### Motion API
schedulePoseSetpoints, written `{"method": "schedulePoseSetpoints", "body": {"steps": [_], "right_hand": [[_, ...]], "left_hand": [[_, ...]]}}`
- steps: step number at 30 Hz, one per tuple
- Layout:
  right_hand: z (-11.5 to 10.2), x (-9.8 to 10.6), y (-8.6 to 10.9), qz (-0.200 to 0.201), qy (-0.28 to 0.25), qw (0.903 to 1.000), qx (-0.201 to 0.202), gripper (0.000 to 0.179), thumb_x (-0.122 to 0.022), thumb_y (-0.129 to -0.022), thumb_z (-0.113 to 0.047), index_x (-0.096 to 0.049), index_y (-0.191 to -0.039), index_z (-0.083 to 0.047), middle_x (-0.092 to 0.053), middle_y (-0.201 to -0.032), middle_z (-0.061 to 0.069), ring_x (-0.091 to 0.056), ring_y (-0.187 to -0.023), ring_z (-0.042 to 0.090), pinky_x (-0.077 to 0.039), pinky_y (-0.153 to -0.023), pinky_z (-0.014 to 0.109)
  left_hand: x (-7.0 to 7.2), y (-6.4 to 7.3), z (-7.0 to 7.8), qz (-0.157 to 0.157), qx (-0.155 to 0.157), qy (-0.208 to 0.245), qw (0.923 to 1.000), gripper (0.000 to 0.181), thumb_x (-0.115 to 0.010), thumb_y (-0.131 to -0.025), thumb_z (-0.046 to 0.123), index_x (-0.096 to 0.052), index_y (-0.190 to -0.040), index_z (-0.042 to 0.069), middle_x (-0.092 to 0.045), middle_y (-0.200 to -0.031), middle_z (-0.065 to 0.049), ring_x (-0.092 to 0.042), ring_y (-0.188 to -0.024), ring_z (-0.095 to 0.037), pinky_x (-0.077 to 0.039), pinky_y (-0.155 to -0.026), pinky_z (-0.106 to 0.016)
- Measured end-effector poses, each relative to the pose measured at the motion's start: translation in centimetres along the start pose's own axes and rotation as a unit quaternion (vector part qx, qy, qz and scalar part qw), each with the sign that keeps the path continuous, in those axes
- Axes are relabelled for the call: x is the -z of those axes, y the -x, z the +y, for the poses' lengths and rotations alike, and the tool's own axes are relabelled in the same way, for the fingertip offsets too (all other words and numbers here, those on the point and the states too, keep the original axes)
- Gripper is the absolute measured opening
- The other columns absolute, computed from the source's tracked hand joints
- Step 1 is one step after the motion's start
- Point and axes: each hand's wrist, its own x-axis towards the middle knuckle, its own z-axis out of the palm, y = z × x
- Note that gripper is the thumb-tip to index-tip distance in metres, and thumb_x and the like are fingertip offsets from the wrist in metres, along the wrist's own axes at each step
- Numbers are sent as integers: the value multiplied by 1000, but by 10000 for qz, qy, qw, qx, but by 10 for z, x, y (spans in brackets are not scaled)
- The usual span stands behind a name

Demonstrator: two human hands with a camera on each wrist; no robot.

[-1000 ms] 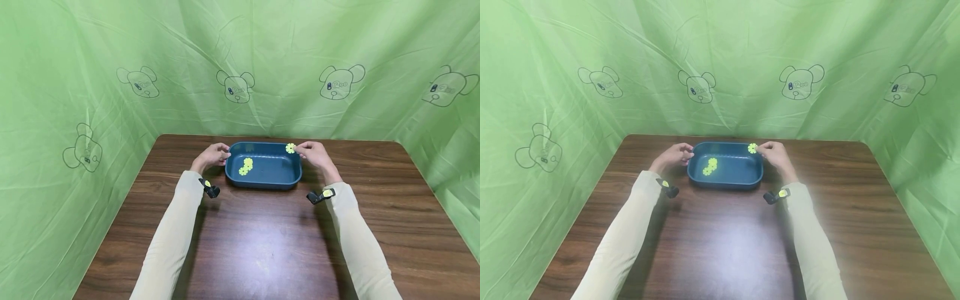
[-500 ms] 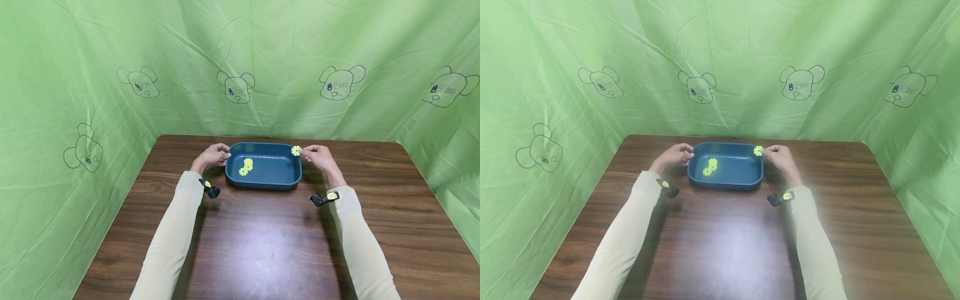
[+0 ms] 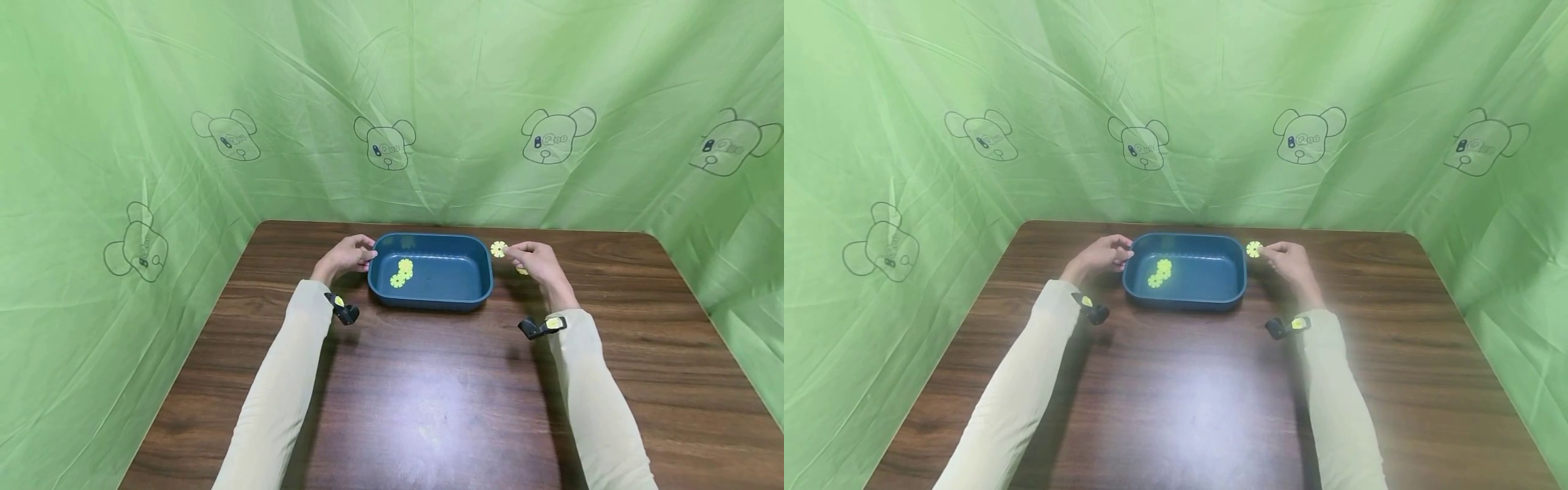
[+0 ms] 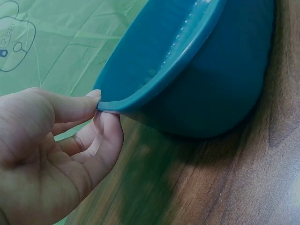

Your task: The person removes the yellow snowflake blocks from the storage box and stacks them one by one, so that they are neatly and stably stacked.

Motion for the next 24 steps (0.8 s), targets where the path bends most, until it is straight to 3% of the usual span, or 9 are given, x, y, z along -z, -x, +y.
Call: {"method": "schedulePoseSetpoints", "body": {"steps": [5, 12, 19, 24], "right_hand": [[8, 9, -1, 36, -60, 9999, -81, 45, -63, -92, -37, -58, -116, 0, -56, -71, -19, -54, -72, 1, -41, -82, 30], [23, 18, -6, 131, -264, 9995, -142, 38, -63, -93, -29, -58, -113, 2, -60, -68, -19, -59, -69, 2, -50, -72, 23], [39, 26, -10, 290, 42, 9988, -382, 44, -61, -93, -34, -57, -117, 3, -61, -79, -13, -59, -74, 2, -51, -77, 23], [48, 29, -12, 382, 193, 9981, -439, 43, -60, -94, -31, -59, -117, 6, -59, -76, -13, -56, -73, 3, -49, -73, 22]], "left_hand": [[-1, 0, 0, 11, -28, -1, 10000, 34, -55, -96, 7, -45, -129, 4, -54, -104, -17, -54, -75, -16, -52, -88, -40], [0, -2, -2, 5, -32, 115, 9999, 33, -56, -96, 6, -47, -127, 3, -53, -98, -15, -54, -72, -16, -50, -91, -45], [0, -2, -3, 20, -28, 58, 10000, 34, -56, -96, 7, -46, -128, 3, -53, -99, -15, -54, -72, -14, -54, -73, -29], [0, -2, -2, 44, -7, 35, 10000, 34, -56, -96, 8, -47, -129, 3, -52, -94, -11, -54, -70, -14, -53, -79, -34]]}}
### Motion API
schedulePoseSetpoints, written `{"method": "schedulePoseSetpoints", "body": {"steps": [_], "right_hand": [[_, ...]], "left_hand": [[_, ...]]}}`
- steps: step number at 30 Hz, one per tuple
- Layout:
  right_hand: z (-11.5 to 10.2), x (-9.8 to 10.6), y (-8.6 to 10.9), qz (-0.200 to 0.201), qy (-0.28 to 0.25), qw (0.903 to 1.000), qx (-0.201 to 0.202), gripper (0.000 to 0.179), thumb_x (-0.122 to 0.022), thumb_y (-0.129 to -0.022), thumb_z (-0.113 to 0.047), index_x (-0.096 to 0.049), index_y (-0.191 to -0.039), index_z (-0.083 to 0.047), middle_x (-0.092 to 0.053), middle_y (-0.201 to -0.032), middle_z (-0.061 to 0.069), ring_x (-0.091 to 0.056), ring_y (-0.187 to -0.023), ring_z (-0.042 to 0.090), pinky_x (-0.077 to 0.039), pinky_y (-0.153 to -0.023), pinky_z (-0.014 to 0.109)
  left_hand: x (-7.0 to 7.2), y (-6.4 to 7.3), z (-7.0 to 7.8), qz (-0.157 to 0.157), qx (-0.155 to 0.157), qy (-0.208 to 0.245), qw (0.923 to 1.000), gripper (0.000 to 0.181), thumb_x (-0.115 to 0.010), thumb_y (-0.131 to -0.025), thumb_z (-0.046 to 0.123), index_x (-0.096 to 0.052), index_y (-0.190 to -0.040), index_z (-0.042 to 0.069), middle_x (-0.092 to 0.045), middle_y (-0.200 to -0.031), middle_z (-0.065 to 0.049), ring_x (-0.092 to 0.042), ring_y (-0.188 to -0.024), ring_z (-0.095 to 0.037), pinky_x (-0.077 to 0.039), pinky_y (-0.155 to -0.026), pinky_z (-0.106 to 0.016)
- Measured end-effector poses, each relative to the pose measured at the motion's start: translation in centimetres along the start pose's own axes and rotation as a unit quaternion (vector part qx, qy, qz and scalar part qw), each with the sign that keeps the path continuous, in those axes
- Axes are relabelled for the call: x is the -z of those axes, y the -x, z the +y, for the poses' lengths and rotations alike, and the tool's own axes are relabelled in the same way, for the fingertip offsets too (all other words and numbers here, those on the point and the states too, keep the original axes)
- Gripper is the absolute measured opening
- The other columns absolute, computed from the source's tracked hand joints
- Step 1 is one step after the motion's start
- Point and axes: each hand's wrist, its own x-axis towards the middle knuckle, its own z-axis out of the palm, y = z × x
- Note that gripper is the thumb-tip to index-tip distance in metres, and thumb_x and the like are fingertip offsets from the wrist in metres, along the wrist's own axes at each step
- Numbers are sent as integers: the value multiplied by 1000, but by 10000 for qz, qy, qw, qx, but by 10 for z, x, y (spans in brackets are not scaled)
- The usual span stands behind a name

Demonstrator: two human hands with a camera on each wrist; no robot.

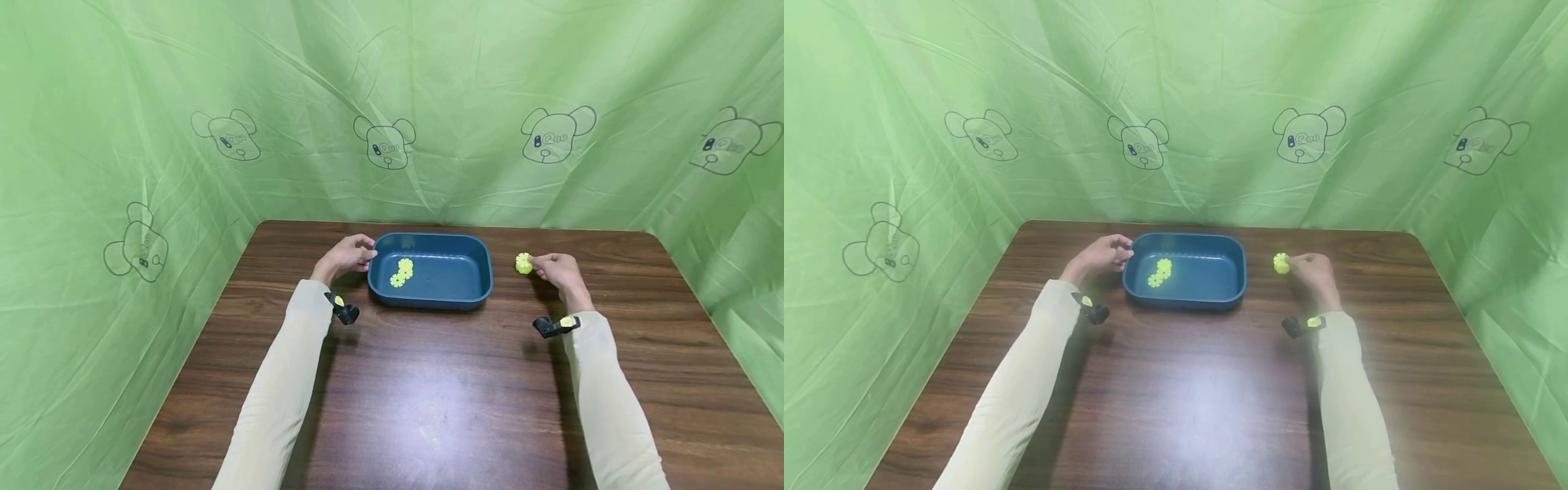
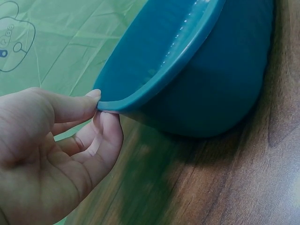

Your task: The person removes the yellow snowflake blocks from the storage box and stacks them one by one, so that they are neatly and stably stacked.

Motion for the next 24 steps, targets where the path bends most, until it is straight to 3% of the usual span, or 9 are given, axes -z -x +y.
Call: {"method": "schedulePoseSetpoints", "body": {"steps": [4, 9, 12, 15, 20, 24], "right_hand": [[7, 1, -4, 87, 185, 9998, -8, 40, -59, -94, -29, -60, -115, 5, -58, -74, -13, -54, -70, 4, -47, -68, 21], [11, 0, -7, 367, 769, 9964, 44, 39, -60, -93, -32, -65, -110, 3, -63, -81, -2, -52, -70, 7, -44, -63, 21], [9, -1, -7, 533, 1093, 9926, 45, 40, -61, -92, -34, -68, -108, 1, -64, -81, 2, -53, -74, 14, -42, -64, 23], [8, -1, -7, 610, 1342, 9891, 13, 40, -60, -92, -35, -68, -106, 1, -65, -86, 8, -54, -87, 25, -40, -70, 27], [6, -3, -7, 584, 1516, 9867, -32, 41, -58, -93, -35, -67, -108, 2, -60, -117, 23, -50, -111, 38, -43, -89, 41], [6, -4, -8, 584, 1547, 9862, -56, 42, -58, -92, -34, -67, -109, 2, -58, -122, 25, -48, -116, 41, -41, -96, 47]], "left_hand": [[0, 0, 0, 1, -13, -3, 10000, 33, -56, -96, 8, -48, -127, 4, -52, -92, -11, -54, -70, -14, -53, -85, -39], [0, 1, -1, -39, -185, -7, 9998, 31, -57, -95, 7, -48, -124, 1, -53, -85, -8, -53, -68, -14, -53, -69, -27], [0, 3, 1, -62, -200, 34, 9998, 31, -57, -95, 6, -47, -124, 0, -53, -86, -10, -54, -68, -14, -53, -68, -27], [0, 2, 2, -66, -97, 33, 9999, 34, -56, -95, 7, -47, -128, 1, -53, -94, -12, -54, -72, -15, -54, -78, -32], [1, -1, 1, -112, -7, 46, 9999, 38, -55, -96, 7, -44, -132, 1, -52, -100, -15, -53, -74, -16, -51, -89, -41], [0, 0, 1, -64, -42, 46, 10000, 34, -55, -96, 7, -46, -129, 2, -52, -97, -14, -54, -71, -15, -49, -91, -46]]}}
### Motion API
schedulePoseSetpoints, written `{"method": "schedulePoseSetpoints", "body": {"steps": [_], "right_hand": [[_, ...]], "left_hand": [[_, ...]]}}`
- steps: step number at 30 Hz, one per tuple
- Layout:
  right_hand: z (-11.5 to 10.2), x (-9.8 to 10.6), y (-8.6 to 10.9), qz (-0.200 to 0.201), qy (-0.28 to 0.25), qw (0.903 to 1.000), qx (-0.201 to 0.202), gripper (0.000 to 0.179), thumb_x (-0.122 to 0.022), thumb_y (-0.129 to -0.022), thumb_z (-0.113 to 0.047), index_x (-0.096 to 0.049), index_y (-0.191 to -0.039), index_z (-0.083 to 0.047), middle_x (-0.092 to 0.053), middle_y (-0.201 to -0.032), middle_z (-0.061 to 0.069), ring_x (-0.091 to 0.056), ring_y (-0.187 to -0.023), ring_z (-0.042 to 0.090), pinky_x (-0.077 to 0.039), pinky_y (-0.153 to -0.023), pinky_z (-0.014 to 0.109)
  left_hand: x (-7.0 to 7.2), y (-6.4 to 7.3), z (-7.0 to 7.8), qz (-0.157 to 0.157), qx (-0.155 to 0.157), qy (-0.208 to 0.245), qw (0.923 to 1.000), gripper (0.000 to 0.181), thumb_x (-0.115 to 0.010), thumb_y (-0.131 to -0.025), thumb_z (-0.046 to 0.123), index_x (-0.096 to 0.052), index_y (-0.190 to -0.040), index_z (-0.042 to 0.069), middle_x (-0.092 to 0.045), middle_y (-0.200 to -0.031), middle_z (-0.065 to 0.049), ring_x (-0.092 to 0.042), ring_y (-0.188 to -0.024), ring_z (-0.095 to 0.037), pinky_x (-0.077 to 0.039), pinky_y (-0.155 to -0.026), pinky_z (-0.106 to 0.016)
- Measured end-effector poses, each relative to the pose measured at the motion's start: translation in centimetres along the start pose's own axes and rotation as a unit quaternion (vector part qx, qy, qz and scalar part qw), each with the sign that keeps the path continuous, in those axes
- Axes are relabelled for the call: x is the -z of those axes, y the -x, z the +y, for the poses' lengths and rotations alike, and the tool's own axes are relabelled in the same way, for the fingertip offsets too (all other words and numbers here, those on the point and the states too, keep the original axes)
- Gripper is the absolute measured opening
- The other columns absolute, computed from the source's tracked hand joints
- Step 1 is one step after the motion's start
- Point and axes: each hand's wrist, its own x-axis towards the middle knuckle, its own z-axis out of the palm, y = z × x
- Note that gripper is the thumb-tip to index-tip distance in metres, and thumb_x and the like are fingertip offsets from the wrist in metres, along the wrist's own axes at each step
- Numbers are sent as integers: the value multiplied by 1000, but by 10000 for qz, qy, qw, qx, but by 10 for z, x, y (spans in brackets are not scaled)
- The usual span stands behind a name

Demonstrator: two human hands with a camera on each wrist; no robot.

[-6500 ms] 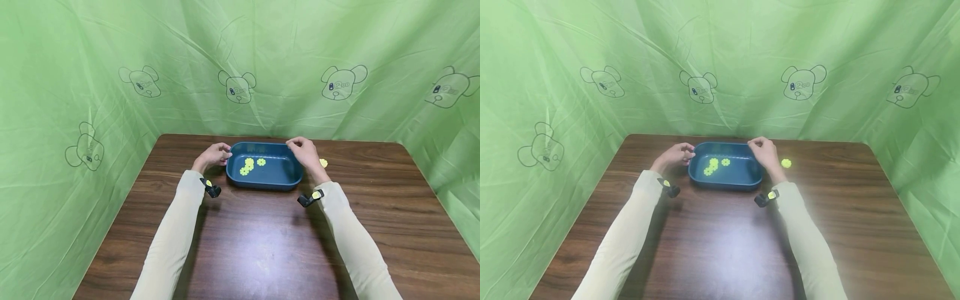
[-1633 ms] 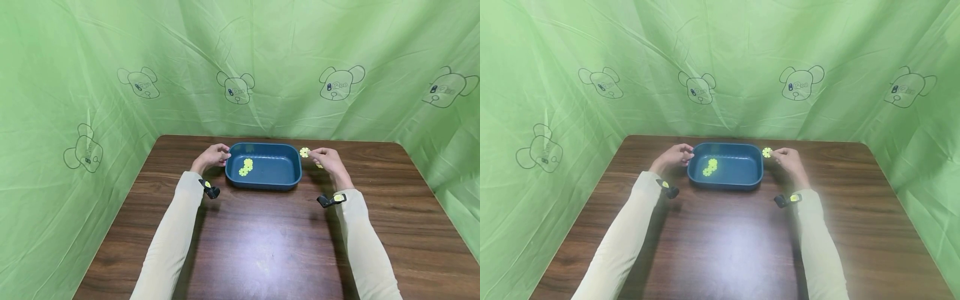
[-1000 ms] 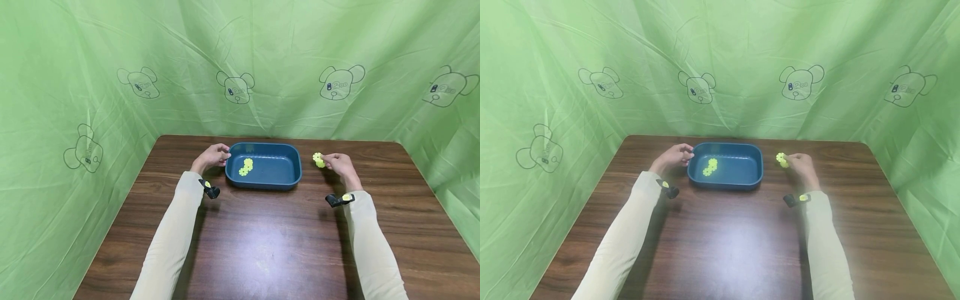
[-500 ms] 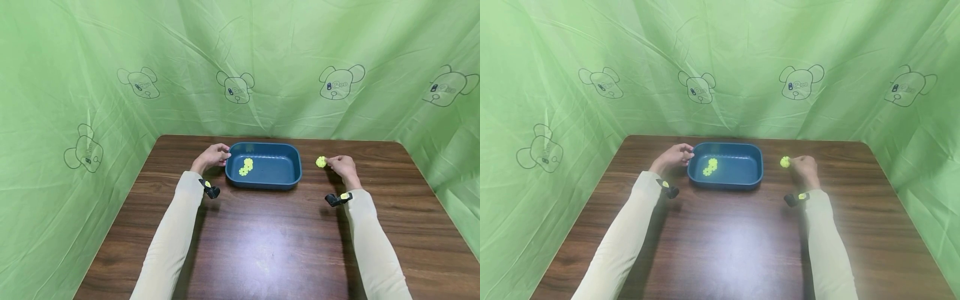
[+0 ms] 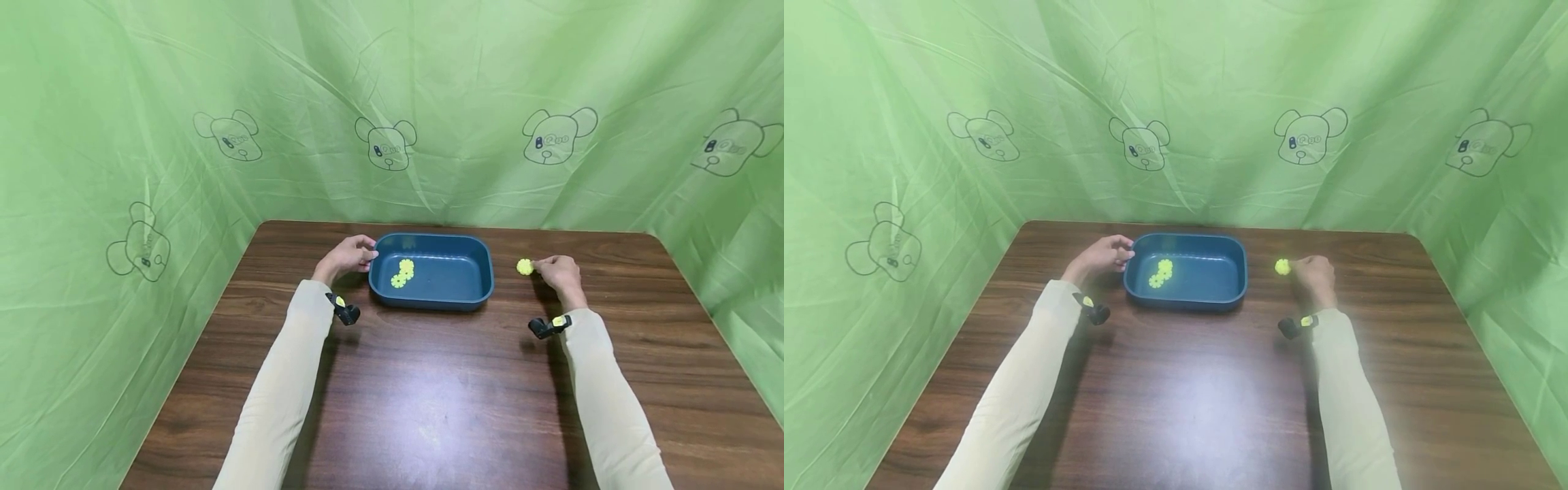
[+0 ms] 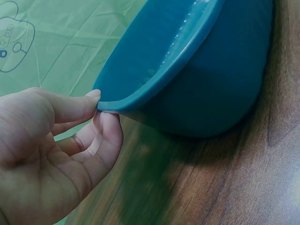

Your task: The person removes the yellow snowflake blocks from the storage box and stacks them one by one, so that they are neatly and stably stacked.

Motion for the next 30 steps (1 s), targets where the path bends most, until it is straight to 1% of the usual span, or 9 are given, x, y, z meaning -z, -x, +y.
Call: {"method": "schedulePoseSetpoints", "body": {"steps": [6, 10, 14, 17, 20, 22, 24, 26, 30], "right_hand": [[-2, 1, 5, 18, -161, 9998, -63, 43, -56, -93, -35, -66, -113, 2, -56, -126, 25, -46, -120, 42, -39, -98, 48], [-9, 5, 12, 30, -335, 9994, 29, 49, -52, -95, -41, -65, -116, 1, -56, -127, 23, -46, -119, 38, -41, -94, 44], [-20, 9, 17, -20, -546, 9982, 242, 56, -48, -95, -50, -63, -117, 0, -59, -117, 19, -51, -105, 29, -42, -81, 33], [-30, 11, 20, -87, -770, 9963, 379, 58, -48, -94, -53, -62, -115, 0, -63, -100, 8, -54, -93, 19, -42, -74, 26], [-40, 12, 22, -170, -971, 9938, 512, 60, -49, -94, -55, -62, -115, 0, -63, -90, -5, -56, -91, 17, -43, -73, 22], [-47, 11, 23, -227, -1055, 9924, 587, 61, -49, -93, -56, -62, -116, -1, -62, -87, -9, -57, -94, 19, -44, -75, 23], [-52, 10, 23, -289, -1120, 9912, 647, 62, -49, -93, -56, -61, -117, 0, -62, -90, -7, -57, -95, 19, -47, -78, 27], [-57, 8, 24, -336, -1154, 9903, 691, 62, -49, -93, -56, -62, -116, 0, -62, -93, -5, -57, -92, 14, -48, -80, 29], [-66, 2, 25, -348, -1098, 9899, 825, 60, -50, -93, -55, -63, -115, 0, -66, -99, 4, -56, -82, 5, -48, -78, 26]], "left_hand": [[-1, 2, 0, 29, 21, 35, 10000, 32, -55, -96, 7, -47, -127, 3, -52, -92, -10, -54, -71, -16, -46, -97, -51], [-1, 3, 0, 25, 28, 17, 10000, 33, -55, -96, 7, -46, -127, 2, -52, -92, -11, -54, -71, -15, -47, -96, -50], [-2, 3, 0, 18, -2, -41, 10000, 33, -55, -97, 8, -46, -128, 2, -52, -93, -12, -53, -69, -14, -47, -95, -49], [-2, 3, 0, 14, -12, -40, 10000, 33, -55, -97, 8, -46, -128, 2, -52, -95, -13, -53, -69, -14, -47, -95, -49], [-1, 3, 1, 15, -17, -26, 10000, 33, -55, -97, 8, -46, -128, 3, -52, -96, -13, -53, -70, -15, -48, -95, -49], [-1, 2, 0, 23, -17, -38, 10000, 33, -55, -97, 8, -46, -128, 3, -53, -96, -13, -53, -70, -15, -49, -94, -48], [0, 2, 0, 32, -6, -44, 10000, 33, -55, -97, 8, -46, -128, 3, -53, -95, -13, -54, -70, -14, -48, -94, -48], [0, 2, 0, 34, 3, -46, 10000, 32, -54, -97, 7, -46, -128, 3, -53, -95, -12, -53, -70, -14, -48, -96, -49], [0, 2, 0, 32, 16, -32, 10000, 32, -54, -97, 8, -46, -128, 3, -52, -96, -13, -53, -69, -14, -46, -97, -50]]}}
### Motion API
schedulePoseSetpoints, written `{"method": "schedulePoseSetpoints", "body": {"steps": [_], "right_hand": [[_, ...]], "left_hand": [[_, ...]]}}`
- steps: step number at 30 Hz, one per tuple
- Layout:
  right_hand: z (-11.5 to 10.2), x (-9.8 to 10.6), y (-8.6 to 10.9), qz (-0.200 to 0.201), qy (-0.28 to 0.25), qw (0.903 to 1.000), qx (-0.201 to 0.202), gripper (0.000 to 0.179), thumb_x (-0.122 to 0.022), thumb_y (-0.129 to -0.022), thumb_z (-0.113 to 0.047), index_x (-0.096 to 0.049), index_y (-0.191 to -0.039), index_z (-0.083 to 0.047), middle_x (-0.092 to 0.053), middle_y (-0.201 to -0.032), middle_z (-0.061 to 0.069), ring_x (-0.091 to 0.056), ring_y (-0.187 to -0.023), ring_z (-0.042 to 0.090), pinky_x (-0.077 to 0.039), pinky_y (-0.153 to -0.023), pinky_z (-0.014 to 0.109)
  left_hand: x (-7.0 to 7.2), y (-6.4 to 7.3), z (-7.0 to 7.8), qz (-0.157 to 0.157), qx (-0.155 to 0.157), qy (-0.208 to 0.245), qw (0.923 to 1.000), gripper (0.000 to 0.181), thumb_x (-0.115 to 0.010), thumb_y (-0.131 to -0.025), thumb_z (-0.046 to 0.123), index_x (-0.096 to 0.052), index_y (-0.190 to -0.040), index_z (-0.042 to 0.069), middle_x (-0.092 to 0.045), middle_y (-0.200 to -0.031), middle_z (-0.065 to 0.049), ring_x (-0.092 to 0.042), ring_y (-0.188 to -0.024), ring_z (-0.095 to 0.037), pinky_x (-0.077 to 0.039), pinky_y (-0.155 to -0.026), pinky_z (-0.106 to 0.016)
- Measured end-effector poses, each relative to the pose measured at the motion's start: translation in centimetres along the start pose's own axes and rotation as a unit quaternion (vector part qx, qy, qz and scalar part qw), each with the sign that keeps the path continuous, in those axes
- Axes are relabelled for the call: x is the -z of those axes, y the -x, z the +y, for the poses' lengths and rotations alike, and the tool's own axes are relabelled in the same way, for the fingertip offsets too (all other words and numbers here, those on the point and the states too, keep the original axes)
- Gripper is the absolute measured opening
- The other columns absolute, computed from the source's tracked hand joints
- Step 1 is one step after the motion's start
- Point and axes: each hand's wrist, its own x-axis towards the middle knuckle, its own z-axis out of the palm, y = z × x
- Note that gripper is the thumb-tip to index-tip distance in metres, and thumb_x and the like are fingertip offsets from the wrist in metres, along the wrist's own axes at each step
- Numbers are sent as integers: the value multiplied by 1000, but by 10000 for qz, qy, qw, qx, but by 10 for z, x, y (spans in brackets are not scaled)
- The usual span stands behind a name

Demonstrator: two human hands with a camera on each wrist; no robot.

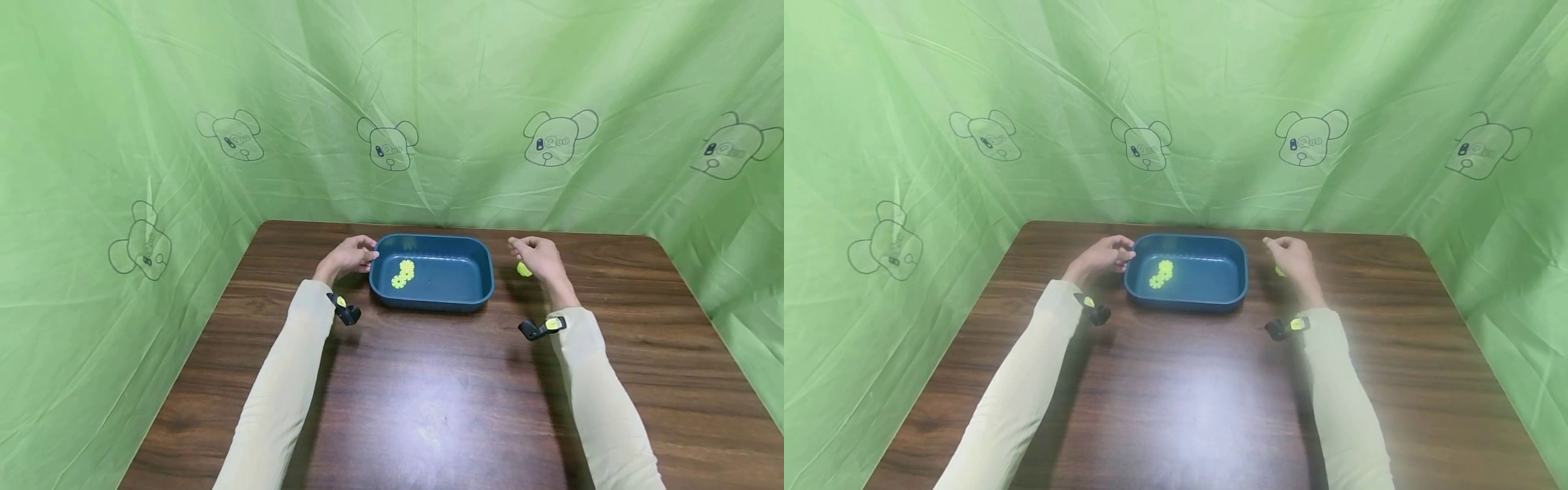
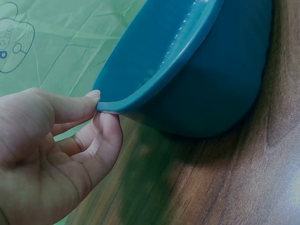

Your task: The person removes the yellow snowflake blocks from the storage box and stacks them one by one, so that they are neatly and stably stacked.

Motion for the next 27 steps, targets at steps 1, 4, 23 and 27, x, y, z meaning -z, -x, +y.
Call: {"method": "schedulePoseSetpoints", "body": {"steps": [1, 4, 23, 27], "right_hand": [[-2, -2, 0, -16, 21, 10000, 40, 60, -50, -94, -54, -64, -114, 0, -67, -102, 7, -56, -82, 6, -47, -77, 24], [-9, -9, 1, -82, 130, 9998, 141, 58, -49, -95, -53, -64, -114, 0, -66, -110, 16, -59, -89, 13, -46, -76, 24], [-47, -58, 0, -353, -54, 9986, 400, 43, -57, -95, -41, -67, -111, -3, -67, -111, 19, -60, -101, 31, -44, -76, 29], [-54, -70, 1, -487, -140, 9977, 452, 39, -58, -94, -40, -68, -109, -4, -67, -109, 18, -60, -99, 30, -46, -77, 31]], "left_hand": [[0, 0, 0, -3, 3, 2, 10000, 33, -54, -97, 8, -46, -128, 3, -52, -96, -13, -53, -70, -14, -46, -97, -50], [1, 0, 0, -19, 0, 0, 10000, 33, -54, -97, 9, -46, -129, 2, -51, -95, -13, -53, -70, -15, -46, -96, -50], [1, -1, 0, -8, -10, 91, 10000, 33, -56, -96, 7, -46, -127, 3, -52, -93, -12, -54, -71, -16, -46, -98, -52], [2, -3, 0, -9, -3, 102, 9999, 32, -56, -96, 7, -47, -126, 3, -52, -91, -10, -54, -71, -15, -47, -97, -51]]}}
